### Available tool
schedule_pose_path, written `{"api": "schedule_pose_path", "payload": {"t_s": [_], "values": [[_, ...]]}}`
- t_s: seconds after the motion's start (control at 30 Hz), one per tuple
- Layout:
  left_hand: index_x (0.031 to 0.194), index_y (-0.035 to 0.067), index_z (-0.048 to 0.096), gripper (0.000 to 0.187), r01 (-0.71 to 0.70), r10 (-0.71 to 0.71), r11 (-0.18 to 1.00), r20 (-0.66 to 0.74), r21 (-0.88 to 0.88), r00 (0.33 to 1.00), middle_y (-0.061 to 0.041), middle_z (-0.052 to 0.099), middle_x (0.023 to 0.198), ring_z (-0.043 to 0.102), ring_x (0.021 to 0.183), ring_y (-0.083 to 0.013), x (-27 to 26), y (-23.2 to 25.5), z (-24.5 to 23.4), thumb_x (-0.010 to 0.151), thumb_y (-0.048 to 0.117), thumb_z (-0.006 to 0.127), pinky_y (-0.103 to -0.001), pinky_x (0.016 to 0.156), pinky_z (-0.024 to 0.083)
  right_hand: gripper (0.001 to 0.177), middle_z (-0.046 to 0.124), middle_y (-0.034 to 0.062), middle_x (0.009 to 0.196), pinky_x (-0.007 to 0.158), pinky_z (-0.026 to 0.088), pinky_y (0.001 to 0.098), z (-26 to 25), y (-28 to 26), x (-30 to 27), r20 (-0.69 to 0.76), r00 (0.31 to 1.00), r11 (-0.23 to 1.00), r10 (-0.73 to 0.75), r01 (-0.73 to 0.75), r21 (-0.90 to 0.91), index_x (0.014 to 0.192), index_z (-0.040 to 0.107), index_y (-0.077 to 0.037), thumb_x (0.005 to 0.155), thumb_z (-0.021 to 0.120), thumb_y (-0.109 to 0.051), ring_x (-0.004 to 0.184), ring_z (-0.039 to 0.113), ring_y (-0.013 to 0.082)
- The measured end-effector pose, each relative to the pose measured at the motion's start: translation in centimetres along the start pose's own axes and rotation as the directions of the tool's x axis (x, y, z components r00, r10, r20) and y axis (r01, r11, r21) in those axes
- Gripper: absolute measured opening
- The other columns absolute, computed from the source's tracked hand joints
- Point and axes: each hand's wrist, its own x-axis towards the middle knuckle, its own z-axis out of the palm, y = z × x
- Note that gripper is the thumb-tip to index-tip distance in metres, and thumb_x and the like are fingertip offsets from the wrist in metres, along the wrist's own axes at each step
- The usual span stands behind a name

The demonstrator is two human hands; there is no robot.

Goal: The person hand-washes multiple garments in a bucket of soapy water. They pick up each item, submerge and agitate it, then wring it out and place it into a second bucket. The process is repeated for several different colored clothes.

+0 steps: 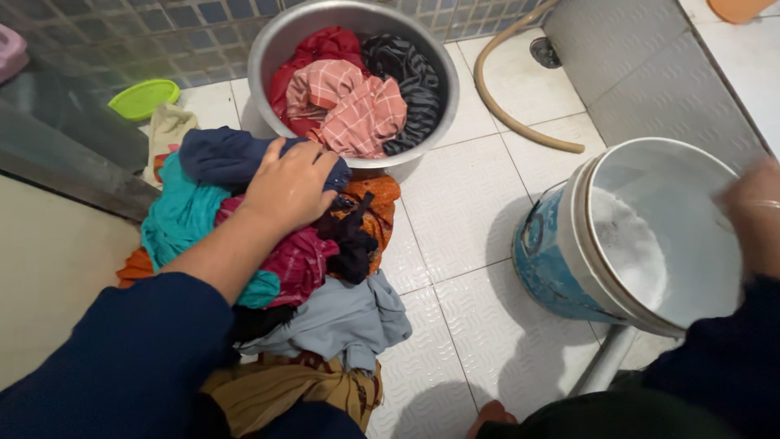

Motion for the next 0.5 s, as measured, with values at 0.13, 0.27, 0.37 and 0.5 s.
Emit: {"api": "schedule_pose_path", "payload": {"t_s": [0.13, 0.27, 0.37, 0.5], "values": [[0.130, 0.011, 0.061, 0.063, -0.002, 0.003, 1.000, 0.035, -0.012, 0.999, -0.014, 0.063, 0.121, 0.056, 0.123, -0.0310, -0.1, -0.2, 0.1, 0.075, 0.034, 0.082, -0.057, 0.113, 0.031, 0.057, 0.068, 0.0192, 0.133, 0.106, 0.047, 0.0475, -5.1, -14.9, 0.8, -0.249, 0.826, 0.852, -0.506, 0.523, 0.003, 0.128, 0.069, -0.006, 0.085, 0.084, -0.040, 0.129, 0.059, 0.0385], [0.130, 0.011, 0.061, 0.064, -0.003, 0.003, 1.000, 0.030, 0.010, 1.000, -0.015, 0.062, 0.122, 0.055, 0.125, -0.0315, -0.4, -0.1, 0.3, 0.073, 0.033, 0.082, -0.057, 0.114, 0.029, 0.041, 0.069, 0.0192, 0.118, 0.096, 0.051, 0.0485, -8.2, -32.3, -4.7, -0.216, 0.714, 0.690, -0.666, 0.699, 0.186, 0.116, 0.074, -0.007, 0.087, 0.079, -0.036, 0.115, 0.061, 0.0378], [0.130, 0.011, 0.061, 0.062, 0.010, -0.009, 1.000, 0.023, -0.013, 1.000, -0.015, 0.062, 0.121, 0.054, 0.125, -0.0310, -0.6, -0.1, 0.4, 0.075, 0.030, 0.081, -0.057, 0.116, 0.029, 0.040, 0.066, 0.0189, 0.117, 0.092, 0.054, 0.0469, -8.9, -41.1, -11.8, -0.142, 0.526, 0.507, -0.839, 0.849, 0.153, 0.114, 0.071, -0.009, 0.083, 0.080, -0.033, 0.110, 0.063, 0.0360], [0.127, 0.010, 0.062, 0.060, -0.001, -0.001, 0.999, -0.046, -0.040, 0.999, -0.014, 0.061, 0.122, 0.054, 0.125, -0.0309, -1.1, -0.1, 0.6, 0.073, 0.028, 0.081, -0.057, 0.115, 0.028, 0.058, 0.066, 0.0147, 0.113, 0.096, 0.046, 0.0548, -8.1, -45.1, -17.6, -0.105, 0.422, 0.408, -0.901, 0.904, 0.131, 0.123, 0.063, -0.009, 0.077, 0.081, -0.039, 0.111, 0.062, 0.0340]]}}
